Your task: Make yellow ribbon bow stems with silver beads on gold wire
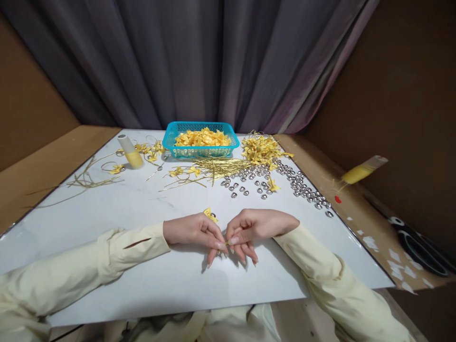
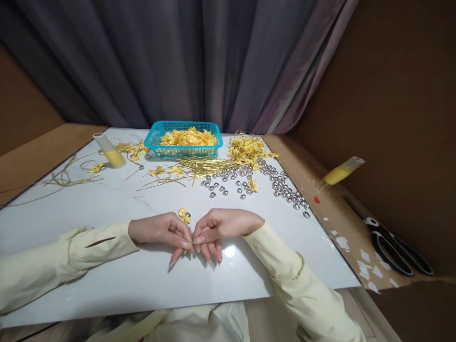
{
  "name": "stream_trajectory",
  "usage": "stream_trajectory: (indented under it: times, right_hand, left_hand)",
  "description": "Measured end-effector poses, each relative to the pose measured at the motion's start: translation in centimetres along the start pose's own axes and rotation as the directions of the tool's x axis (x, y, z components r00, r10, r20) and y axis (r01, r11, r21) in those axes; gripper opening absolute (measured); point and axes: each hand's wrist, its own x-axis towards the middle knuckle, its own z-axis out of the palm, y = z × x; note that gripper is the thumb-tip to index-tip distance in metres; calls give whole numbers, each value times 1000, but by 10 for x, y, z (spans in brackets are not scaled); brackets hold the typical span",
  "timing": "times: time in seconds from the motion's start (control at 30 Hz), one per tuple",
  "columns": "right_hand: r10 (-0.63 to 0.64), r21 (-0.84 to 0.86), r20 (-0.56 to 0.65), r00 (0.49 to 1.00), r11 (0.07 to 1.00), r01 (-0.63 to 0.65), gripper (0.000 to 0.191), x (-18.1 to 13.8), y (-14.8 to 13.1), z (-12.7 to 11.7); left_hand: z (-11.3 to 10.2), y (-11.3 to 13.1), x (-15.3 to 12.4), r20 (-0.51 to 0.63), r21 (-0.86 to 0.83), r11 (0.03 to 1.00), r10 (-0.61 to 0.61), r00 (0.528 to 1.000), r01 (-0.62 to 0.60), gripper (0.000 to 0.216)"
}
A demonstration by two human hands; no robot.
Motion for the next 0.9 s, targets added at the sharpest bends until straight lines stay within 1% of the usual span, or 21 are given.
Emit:
stream_trajectory:
  times: [0.1, 0.27, 0.37, 0.53, 0.63, 0.7, 0.77, 0.83, 0.9]
  right_hand:
    - [17, 0, 4, 1000, 1000, -17, 36, -1, -1, 0]
    - [112, 2, 32, 993, 994, -112, 36, -3, -4, 0]
    - [112, -26, 25, 993, 993, -112, 34, -3, -6, 0]
    - [102, -121, -15, 995, 987, -103, 28, -6, -9, 2]
    - [37, -243, -91, 995, 968, -58, 24, -11, -13, 3]
    - [-58, -357, -146, 988, 934, 2, 20, -14, -15, 3]
    - [-147, -453, -168, 975, 890, 57, 17, -15, -15, 2]
    - [-192, -488, -165, 967, 868, 89, 15, -13, -14, 2]
    - [-207, -463, -163, 965, 879, 110, 15, -10, -12, 2]
  left_hand:
    - [1, 2, -1, -14, 3, 1000, -8, 1000, 8, 21]
    - [1, 5, -1, -45, 19, 1000, -5, 999, 6, 20]
    - [1, 6, 0, -68, 23, 1000, -5, 998, 7, 19]
    - [1, 5, -1, -61, -1, 1000, -12, 998, 12, 17]
    - [1, 3, -1, -60, -9, 1000, -1, 998, 0, 16]
    - [0, 2, -2, -62, -6, 1000, 9, 998, -9, 16]
    - [0, 2, -2, -62, -3, 1000, 15, 998, -16, 16]
    - [0, 3, -2, -62, -3, 1000, 21, 998, -22, 16]
    - [0, 3, -2, -66, -4, 1000, 27, 997, -27, 15]
